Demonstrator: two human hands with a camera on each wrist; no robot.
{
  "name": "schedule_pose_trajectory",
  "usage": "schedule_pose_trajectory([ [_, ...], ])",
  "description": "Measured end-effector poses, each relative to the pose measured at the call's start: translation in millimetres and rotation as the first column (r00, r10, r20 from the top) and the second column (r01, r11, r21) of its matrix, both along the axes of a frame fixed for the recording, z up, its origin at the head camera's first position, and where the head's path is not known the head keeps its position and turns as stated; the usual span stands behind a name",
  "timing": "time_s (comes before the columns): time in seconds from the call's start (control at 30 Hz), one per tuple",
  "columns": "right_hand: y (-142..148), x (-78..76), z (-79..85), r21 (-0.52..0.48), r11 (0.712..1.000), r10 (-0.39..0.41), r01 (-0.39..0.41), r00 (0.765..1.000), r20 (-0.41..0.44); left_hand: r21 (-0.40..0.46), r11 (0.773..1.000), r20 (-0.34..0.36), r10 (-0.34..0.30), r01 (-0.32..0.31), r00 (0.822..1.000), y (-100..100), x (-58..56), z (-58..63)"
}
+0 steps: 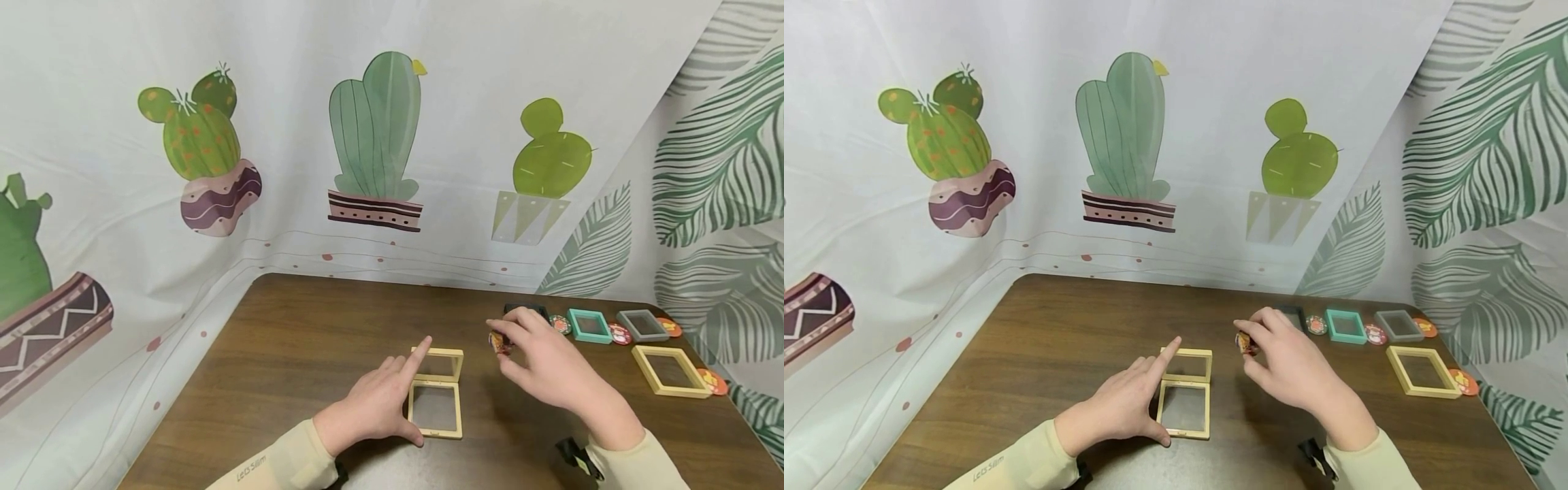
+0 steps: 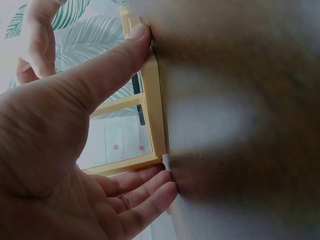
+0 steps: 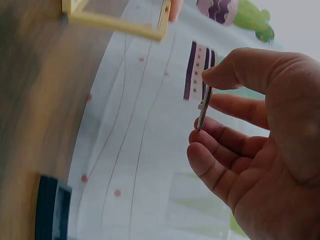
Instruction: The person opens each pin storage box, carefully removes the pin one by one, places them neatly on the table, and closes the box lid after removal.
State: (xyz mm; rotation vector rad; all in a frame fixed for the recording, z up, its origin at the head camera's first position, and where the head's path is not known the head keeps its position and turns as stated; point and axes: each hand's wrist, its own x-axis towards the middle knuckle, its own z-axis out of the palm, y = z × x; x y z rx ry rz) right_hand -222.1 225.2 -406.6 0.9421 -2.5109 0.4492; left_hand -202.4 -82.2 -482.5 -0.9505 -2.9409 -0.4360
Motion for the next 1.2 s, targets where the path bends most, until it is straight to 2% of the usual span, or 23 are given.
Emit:
schedule_pose_trajectory([
  [0.37,35,-17.4,-1.8,0.04,0.99,-0.135,0.136,0.991,-0.019,-0.001,1.0,-0.009,-0.005,0.005,1.0,-1,0.6,0.1],
  [0.6,56,-22.7,-0.5,0.069,0.968,-0.246,0.243,0.968,0.045,-0.003,1.0,-0.007,-0.003,0.003,1.0,0,0.7,0.8],
  [0.8,81,-28.3,-1.8,0.13,0.937,-0.342,0.325,0.929,0.144,-0.004,1.0,-0.001,-0.006,0.006,1.0,-1,0.9,0.9],
  [0.97,100,-33.0,-4.5,0.165,0.914,-0.403,0.372,0.882,0.245,-0.01,1.0,-0.003,-0.005,0.005,1.0,-1,0.7,1.2],
  [1.2,123,-40.3,-13.8,0.186,0.886,-0.462,0.424,0.832,0.308,-0.008,1.0,0.001,-0.002,0.002,1.0,0,1.1,1.8],
])
